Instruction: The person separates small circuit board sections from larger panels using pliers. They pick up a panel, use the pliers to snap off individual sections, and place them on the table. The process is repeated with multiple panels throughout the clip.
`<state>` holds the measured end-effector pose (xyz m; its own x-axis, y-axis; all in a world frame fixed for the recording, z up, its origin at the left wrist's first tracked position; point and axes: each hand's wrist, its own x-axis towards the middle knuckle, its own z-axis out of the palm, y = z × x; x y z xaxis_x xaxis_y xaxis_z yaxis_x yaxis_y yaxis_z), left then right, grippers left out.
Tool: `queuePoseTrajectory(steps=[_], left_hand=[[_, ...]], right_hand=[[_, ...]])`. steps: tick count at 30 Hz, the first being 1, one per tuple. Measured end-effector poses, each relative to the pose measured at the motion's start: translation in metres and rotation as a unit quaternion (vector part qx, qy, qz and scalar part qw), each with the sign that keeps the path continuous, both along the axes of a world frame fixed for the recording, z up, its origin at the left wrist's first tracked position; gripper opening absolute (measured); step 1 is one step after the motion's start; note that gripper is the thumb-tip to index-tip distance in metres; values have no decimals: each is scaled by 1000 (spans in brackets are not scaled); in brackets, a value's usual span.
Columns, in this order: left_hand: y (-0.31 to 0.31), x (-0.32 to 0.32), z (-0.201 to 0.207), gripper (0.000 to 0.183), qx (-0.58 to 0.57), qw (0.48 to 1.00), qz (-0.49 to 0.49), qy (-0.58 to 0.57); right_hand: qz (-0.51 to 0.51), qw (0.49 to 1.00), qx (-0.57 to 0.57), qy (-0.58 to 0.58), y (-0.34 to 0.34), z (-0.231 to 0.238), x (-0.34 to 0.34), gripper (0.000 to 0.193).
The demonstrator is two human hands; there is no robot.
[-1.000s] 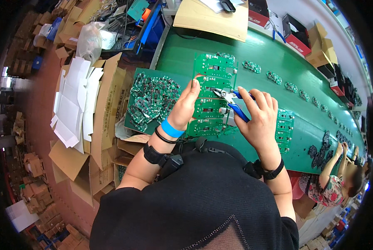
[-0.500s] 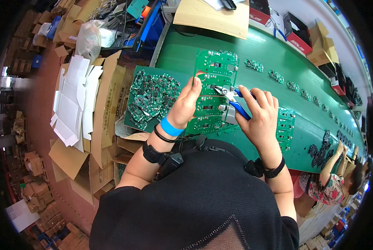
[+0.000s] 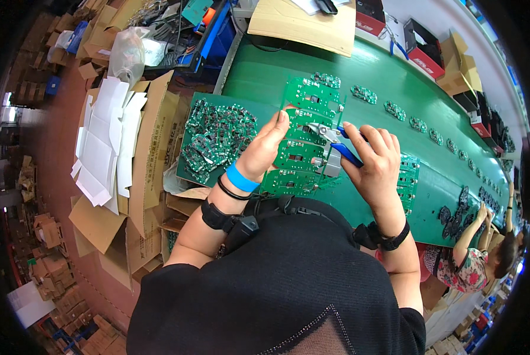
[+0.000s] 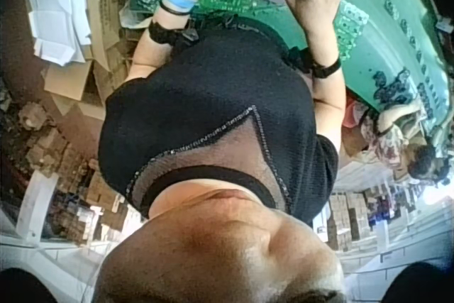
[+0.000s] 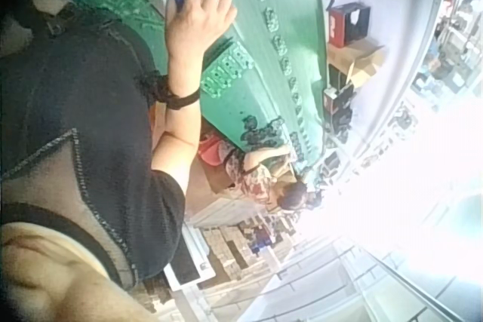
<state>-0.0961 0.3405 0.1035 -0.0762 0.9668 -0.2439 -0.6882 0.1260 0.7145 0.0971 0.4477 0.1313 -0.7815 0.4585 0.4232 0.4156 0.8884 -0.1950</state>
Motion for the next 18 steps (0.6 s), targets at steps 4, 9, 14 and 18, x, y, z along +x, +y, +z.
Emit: queuePoseTrajectory(steps=[4, 9, 14, 18], left_hand=[[-5, -11, -22, 59, -26, 996, 5, -88], [-9, -19, -23, 68, 62, 960, -22, -270], [-6, -14, -32, 69, 113, 940, -27, -322], [-6, -12, -33, 70, 117, 935, -28, -334]], right_hand=[[-25, 998, -37, 53, 1, 8, 3, 50], [-60, 995, -69, 47, 4, -3, 13, 46], [-66, 995, -70, 34, -1, -15, 6, 46], [-75, 995, -67, 19, -5, -16, 3, 47]])
